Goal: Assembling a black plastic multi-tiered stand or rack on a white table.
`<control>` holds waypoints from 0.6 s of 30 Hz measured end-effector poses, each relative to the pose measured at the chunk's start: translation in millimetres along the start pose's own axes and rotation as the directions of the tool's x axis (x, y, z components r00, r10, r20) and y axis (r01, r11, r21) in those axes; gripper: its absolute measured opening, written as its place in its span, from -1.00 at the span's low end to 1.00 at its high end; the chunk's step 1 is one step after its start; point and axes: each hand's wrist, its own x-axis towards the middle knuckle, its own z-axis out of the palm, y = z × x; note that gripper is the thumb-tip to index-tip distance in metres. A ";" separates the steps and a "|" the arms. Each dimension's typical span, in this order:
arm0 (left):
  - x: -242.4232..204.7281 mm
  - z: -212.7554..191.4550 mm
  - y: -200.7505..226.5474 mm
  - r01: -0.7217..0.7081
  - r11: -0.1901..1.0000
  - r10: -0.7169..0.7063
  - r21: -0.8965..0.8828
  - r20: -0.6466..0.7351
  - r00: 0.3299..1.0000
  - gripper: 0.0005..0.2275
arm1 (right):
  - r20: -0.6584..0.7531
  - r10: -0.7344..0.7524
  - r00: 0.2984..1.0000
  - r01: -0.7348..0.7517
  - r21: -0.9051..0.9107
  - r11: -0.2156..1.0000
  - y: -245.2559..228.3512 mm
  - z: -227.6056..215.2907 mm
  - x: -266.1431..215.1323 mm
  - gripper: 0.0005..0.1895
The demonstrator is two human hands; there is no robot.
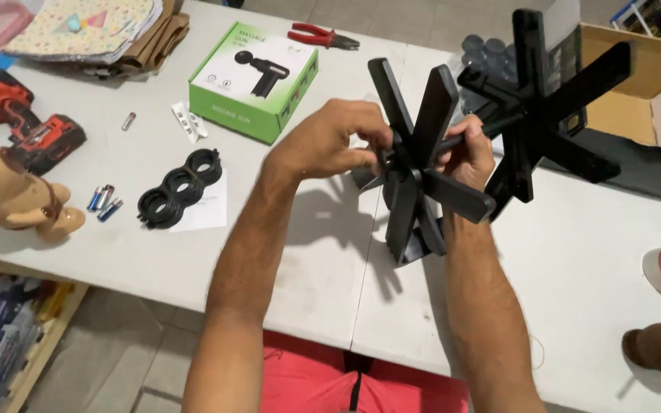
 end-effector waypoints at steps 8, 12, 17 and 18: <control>0.8 -1.6 -5.0 -0.021 0.991 0.029 0.132 -0.057 0.998 -0.82 | 0.010 0.010 1.000 -0.010 0.016 1.000 -0.8 11.9 0.9 -0.66; -1.0 -2.6 4.3 -0.054 0.955 0.066 0.291 -0.031 0.997 -0.84 | 0.043 -0.001 0.999 -0.001 0.049 0.999 8.3 -0.2 0.6 -0.61; 2.1 -1.0 2.4 -0.059 0.958 0.072 0.280 -0.036 0.997 -0.83 | 0.171 -0.046 0.984 0.031 0.088 0.996 11.8 -7.8 6.0 -0.51; 2.2 -0.8 1.7 -0.063 0.961 0.074 0.268 -0.032 0.997 -0.82 | 0.216 -0.052 0.975 0.025 0.127 0.992 9.2 -4.5 5.6 -0.53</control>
